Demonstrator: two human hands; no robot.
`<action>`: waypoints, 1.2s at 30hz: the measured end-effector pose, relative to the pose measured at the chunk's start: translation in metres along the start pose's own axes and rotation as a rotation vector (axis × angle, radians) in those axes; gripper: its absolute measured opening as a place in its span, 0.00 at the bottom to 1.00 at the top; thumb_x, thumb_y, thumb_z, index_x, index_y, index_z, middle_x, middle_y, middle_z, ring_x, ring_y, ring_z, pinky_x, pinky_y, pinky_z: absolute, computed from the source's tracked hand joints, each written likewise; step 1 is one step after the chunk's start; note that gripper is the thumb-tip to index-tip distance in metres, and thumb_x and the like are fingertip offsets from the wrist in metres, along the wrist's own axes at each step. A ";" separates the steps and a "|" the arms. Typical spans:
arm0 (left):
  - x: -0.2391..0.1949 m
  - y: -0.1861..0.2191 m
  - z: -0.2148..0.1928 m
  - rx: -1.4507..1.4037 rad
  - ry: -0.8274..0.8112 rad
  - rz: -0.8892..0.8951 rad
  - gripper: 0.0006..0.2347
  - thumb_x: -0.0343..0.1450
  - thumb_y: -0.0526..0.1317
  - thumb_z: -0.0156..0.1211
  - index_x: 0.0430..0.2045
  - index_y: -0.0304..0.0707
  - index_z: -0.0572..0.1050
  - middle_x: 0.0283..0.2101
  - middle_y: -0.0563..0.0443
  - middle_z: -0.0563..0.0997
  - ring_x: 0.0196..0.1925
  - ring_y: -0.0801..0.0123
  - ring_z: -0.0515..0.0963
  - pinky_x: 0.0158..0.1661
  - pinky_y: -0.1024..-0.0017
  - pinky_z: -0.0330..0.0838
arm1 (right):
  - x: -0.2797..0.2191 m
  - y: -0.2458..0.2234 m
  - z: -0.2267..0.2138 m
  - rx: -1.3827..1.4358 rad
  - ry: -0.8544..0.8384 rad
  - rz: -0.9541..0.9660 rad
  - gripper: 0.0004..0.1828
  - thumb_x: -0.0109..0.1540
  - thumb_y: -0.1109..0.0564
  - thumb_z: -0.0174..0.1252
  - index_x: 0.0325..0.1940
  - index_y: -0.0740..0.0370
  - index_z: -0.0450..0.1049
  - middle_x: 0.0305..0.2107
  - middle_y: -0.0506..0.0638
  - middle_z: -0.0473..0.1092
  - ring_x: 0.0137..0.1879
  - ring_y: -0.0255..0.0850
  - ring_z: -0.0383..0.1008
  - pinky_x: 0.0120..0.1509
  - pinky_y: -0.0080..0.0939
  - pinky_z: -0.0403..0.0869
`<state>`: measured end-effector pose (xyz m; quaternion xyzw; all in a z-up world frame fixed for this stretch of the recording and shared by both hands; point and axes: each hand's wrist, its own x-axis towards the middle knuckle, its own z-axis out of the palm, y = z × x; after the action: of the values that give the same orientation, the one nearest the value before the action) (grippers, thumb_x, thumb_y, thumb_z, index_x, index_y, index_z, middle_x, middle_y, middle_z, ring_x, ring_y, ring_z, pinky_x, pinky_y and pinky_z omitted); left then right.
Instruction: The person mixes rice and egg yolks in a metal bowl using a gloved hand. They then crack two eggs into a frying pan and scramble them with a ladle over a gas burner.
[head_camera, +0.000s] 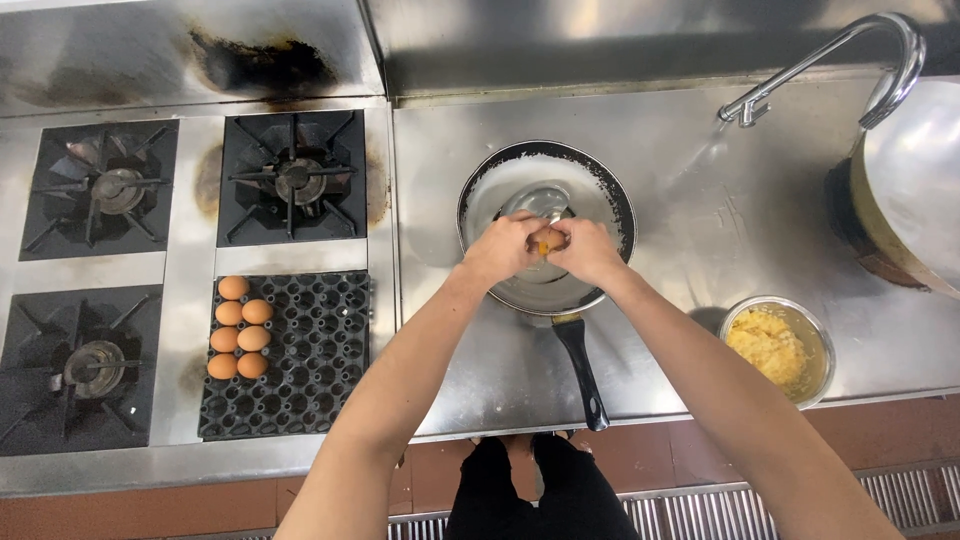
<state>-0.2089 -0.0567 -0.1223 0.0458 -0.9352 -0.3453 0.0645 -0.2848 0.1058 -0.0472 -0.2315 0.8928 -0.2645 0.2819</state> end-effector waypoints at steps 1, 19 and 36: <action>-0.002 0.008 -0.011 0.019 -0.023 0.027 0.18 0.64 0.41 0.61 0.50 0.53 0.79 0.48 0.51 0.83 0.47 0.51 0.85 0.48 0.55 0.83 | -0.003 -0.001 -0.002 -0.038 0.025 -0.044 0.31 0.54 0.52 0.70 0.60 0.66 0.76 0.50 0.61 0.77 0.53 0.51 0.80 0.55 0.48 0.80; 0.002 0.084 -0.071 -0.035 0.093 0.214 0.26 0.62 0.36 0.75 0.55 0.44 0.72 0.50 0.48 0.77 0.52 0.51 0.82 0.54 0.62 0.83 | -0.032 -0.007 -0.036 0.774 0.090 -0.073 0.24 0.64 0.49 0.68 0.57 0.67 0.76 0.40 0.56 0.77 0.44 0.38 0.79 0.44 0.35 0.80; 0.018 0.096 -0.042 0.486 0.259 -0.086 0.09 0.62 0.51 0.61 0.31 0.55 0.76 0.37 0.58 0.82 0.50 0.57 0.73 0.44 0.56 0.65 | -0.147 0.073 -0.061 0.318 0.475 0.110 0.15 0.67 0.49 0.61 0.56 0.50 0.81 0.36 0.43 0.74 0.37 0.31 0.69 0.43 0.34 0.71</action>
<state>-0.2247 -0.0134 -0.0268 0.1432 -0.9718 -0.1043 0.1559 -0.2348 0.2641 0.0078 -0.0672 0.8924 -0.4321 0.1114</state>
